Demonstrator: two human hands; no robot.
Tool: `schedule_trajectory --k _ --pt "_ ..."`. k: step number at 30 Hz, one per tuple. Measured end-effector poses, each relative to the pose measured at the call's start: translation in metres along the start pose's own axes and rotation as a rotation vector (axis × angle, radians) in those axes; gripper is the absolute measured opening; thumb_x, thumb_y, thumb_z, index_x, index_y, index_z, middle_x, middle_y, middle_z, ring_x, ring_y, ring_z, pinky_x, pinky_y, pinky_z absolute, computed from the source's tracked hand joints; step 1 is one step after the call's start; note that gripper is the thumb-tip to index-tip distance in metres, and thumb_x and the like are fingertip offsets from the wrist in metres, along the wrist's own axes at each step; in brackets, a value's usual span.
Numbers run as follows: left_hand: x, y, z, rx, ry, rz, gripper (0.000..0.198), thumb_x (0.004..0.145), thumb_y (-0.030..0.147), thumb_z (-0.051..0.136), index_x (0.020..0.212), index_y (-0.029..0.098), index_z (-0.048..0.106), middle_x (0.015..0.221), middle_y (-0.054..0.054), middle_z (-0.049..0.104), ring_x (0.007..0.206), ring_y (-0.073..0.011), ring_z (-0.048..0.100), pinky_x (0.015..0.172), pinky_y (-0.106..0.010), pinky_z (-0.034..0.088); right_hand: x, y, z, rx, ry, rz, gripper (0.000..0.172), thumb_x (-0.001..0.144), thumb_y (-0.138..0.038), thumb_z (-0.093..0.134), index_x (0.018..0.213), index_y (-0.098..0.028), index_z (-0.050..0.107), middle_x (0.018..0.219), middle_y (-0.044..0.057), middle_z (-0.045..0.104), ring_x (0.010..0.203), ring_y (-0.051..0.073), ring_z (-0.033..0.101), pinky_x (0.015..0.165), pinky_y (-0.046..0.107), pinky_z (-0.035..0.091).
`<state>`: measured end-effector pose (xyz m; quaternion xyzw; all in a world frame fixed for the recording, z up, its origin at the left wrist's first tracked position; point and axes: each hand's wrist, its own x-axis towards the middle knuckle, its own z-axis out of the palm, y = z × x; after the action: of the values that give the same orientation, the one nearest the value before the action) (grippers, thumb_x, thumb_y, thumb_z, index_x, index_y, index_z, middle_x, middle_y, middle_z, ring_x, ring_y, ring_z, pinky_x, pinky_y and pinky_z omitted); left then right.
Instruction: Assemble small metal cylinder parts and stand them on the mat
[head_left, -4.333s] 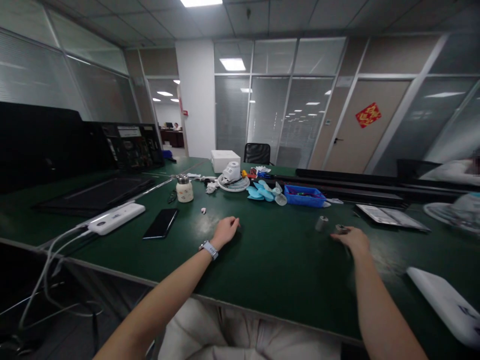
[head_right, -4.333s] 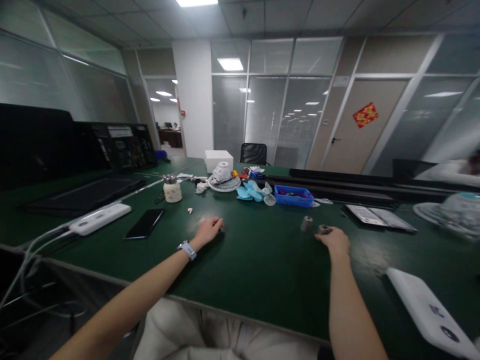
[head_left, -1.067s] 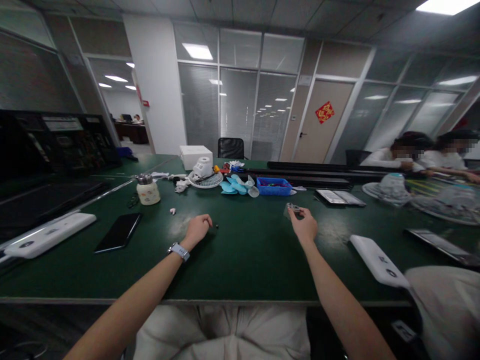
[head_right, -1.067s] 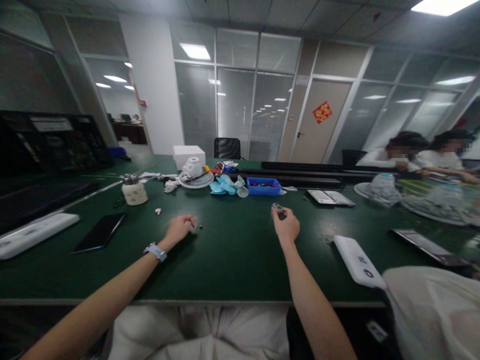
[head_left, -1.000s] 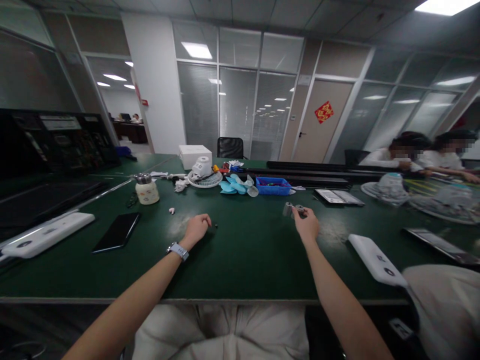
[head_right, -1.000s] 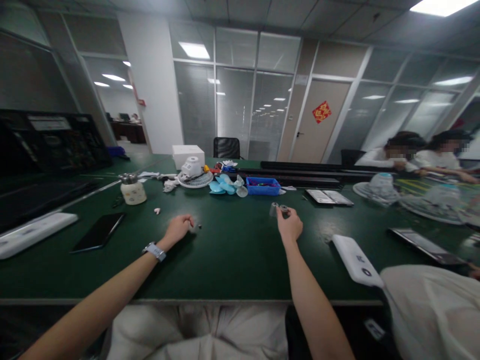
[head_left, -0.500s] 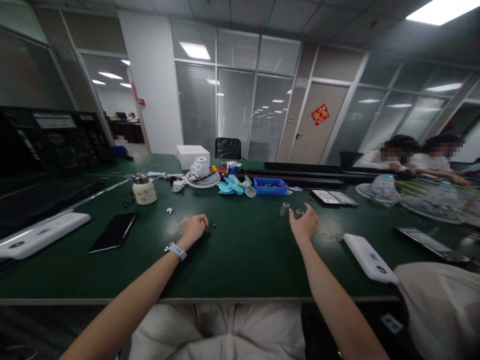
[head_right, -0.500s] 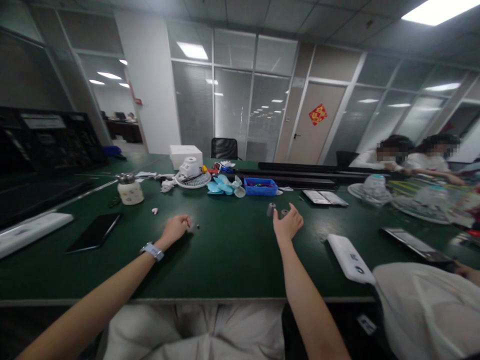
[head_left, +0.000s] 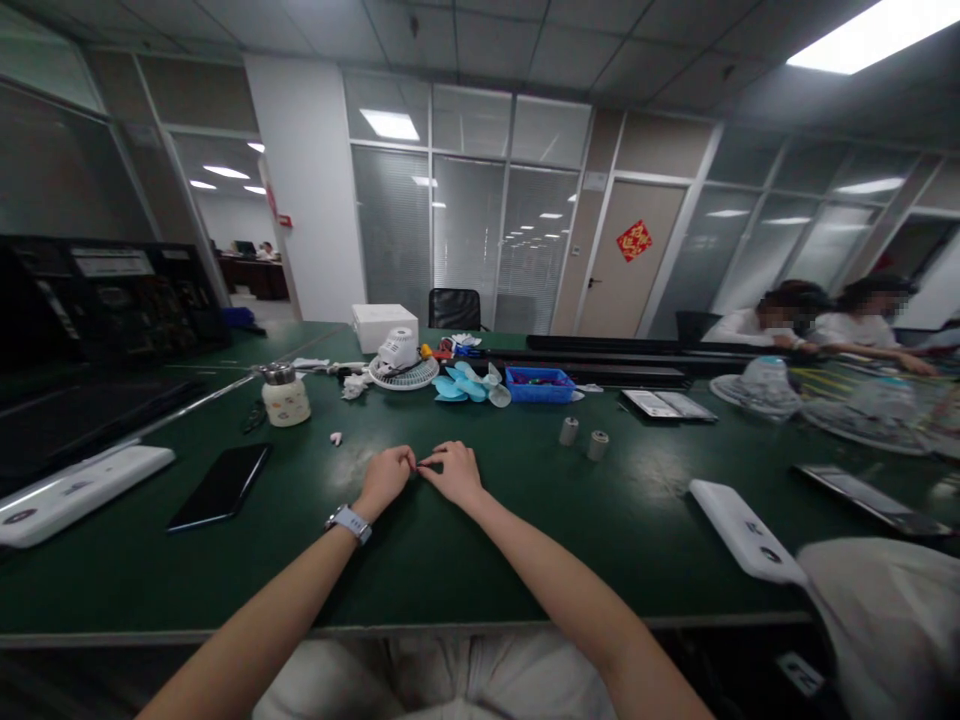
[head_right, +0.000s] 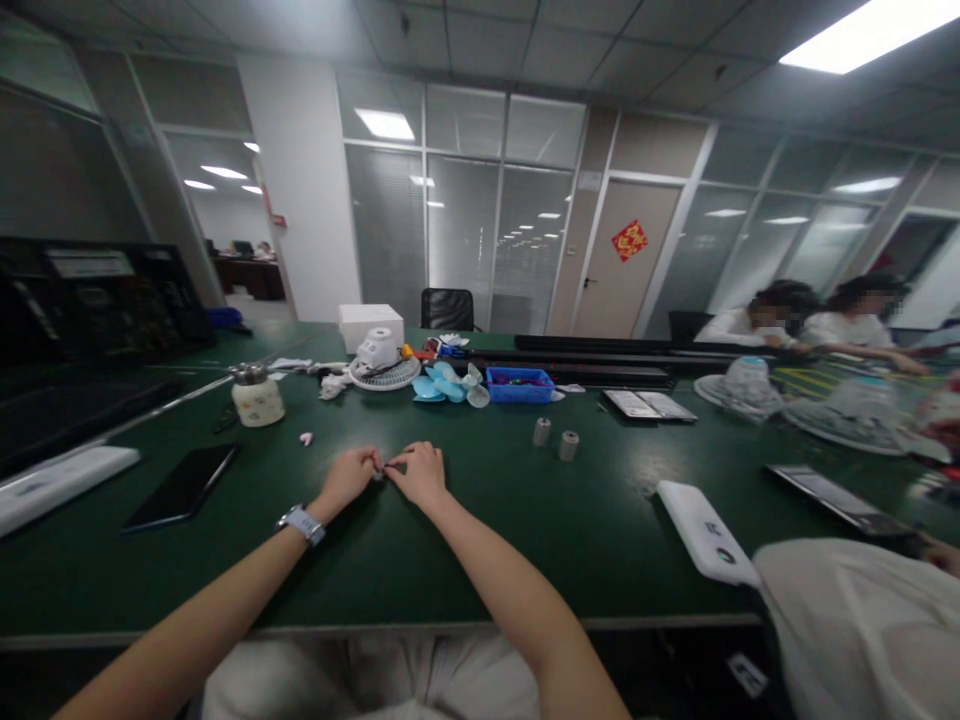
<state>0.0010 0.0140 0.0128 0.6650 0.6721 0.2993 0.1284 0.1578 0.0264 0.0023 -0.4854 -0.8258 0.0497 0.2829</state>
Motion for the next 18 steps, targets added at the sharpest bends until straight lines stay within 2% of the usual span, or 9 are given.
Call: schedule_trajectory --k 2,4,6,8,10,13,15,18 --pt "0.001 -0.001 0.001 -0.001 -0.006 0.017 0.025 0.077 0.014 0.04 0.068 0.021 0.063 0.064 -0.001 0.063 0.064 -0.0156 0.056 0.057 -0.024 0.032 0.0 0.002 -0.006 -0.01 -0.007 -0.014 0.02 0.085 -0.044 0.061 0.091 -0.031 0.075 0.101 0.002 0.068 0.1 0.019 0.055 0.086 0.032 0.039" --pt "0.001 -0.002 0.002 -0.004 -0.001 0.034 0.025 0.076 0.013 0.04 0.068 0.021 0.063 0.062 0.0 0.062 0.062 -0.0153 0.055 0.056 -0.024 0.032 -0.003 0.011 -0.022 -0.026 0.029 -0.048 0.018 0.086 -0.042 0.061 0.09 -0.03 0.075 0.092 0.001 0.07 0.092 0.018 0.058 0.082 0.031 0.04" --pt "0.002 -0.002 0.002 -0.012 0.004 0.041 0.026 0.076 0.013 0.04 0.067 0.02 0.063 0.062 0.0 0.062 0.062 -0.0151 0.055 0.056 -0.024 0.032 -0.01 0.028 -0.046 -0.031 0.124 -0.059 0.02 0.089 -0.04 0.058 0.093 -0.028 0.074 0.09 0.001 0.071 0.087 0.017 0.059 0.08 0.029 0.041" --pt "0.002 -0.002 0.003 -0.017 0.002 0.033 0.026 0.076 0.013 0.04 0.068 0.02 0.064 0.063 0.0 0.062 0.063 -0.0153 0.055 0.056 -0.024 0.031 -0.018 0.057 -0.076 -0.035 0.273 -0.01 0.025 0.092 -0.037 0.053 0.099 -0.025 0.073 0.096 0.003 0.071 0.089 0.017 0.061 0.08 0.027 0.043" --pt "0.002 -0.002 0.003 -0.017 -0.008 0.024 0.027 0.077 0.013 0.04 0.068 0.021 0.064 0.064 -0.001 0.062 0.064 -0.0155 0.055 0.056 -0.024 0.031 -0.028 0.092 -0.109 -0.083 0.429 0.106 0.029 0.094 -0.033 0.047 0.105 -0.022 0.072 0.101 0.006 0.071 0.091 0.018 0.062 0.082 0.027 0.044" --pt "0.001 -0.002 0.003 -0.016 -0.02 0.024 0.027 0.077 0.014 0.04 0.069 0.021 0.064 0.065 -0.001 0.062 0.064 -0.0158 0.055 0.056 -0.024 0.031 -0.044 0.147 -0.148 -0.203 0.58 0.414 0.033 0.093 -0.029 0.044 0.113 -0.019 0.069 0.104 0.011 0.071 0.089 0.022 0.065 0.079 0.03 0.045" --pt "0.001 -0.002 0.003 -0.016 -0.02 0.034 0.026 0.077 0.014 0.04 0.07 0.021 0.064 0.065 -0.001 0.063 0.065 -0.0159 0.056 0.056 -0.024 0.032 -0.055 0.175 -0.162 -0.257 0.579 0.584 0.034 0.091 -0.027 0.045 0.112 -0.017 0.07 0.102 0.013 0.071 0.088 0.024 0.066 0.079 0.032 0.046" --pt "0.002 -0.003 0.003 -0.01 -0.022 0.038 0.027 0.077 0.014 0.04 0.07 0.021 0.064 0.067 -0.001 0.064 0.066 -0.016 0.057 0.058 -0.024 0.033 -0.064 0.199 -0.166 -0.284 0.485 0.71 0.032 0.088 -0.024 0.048 0.109 -0.017 0.072 0.101 0.014 0.072 0.089 0.025 0.066 0.079 0.032 0.046"
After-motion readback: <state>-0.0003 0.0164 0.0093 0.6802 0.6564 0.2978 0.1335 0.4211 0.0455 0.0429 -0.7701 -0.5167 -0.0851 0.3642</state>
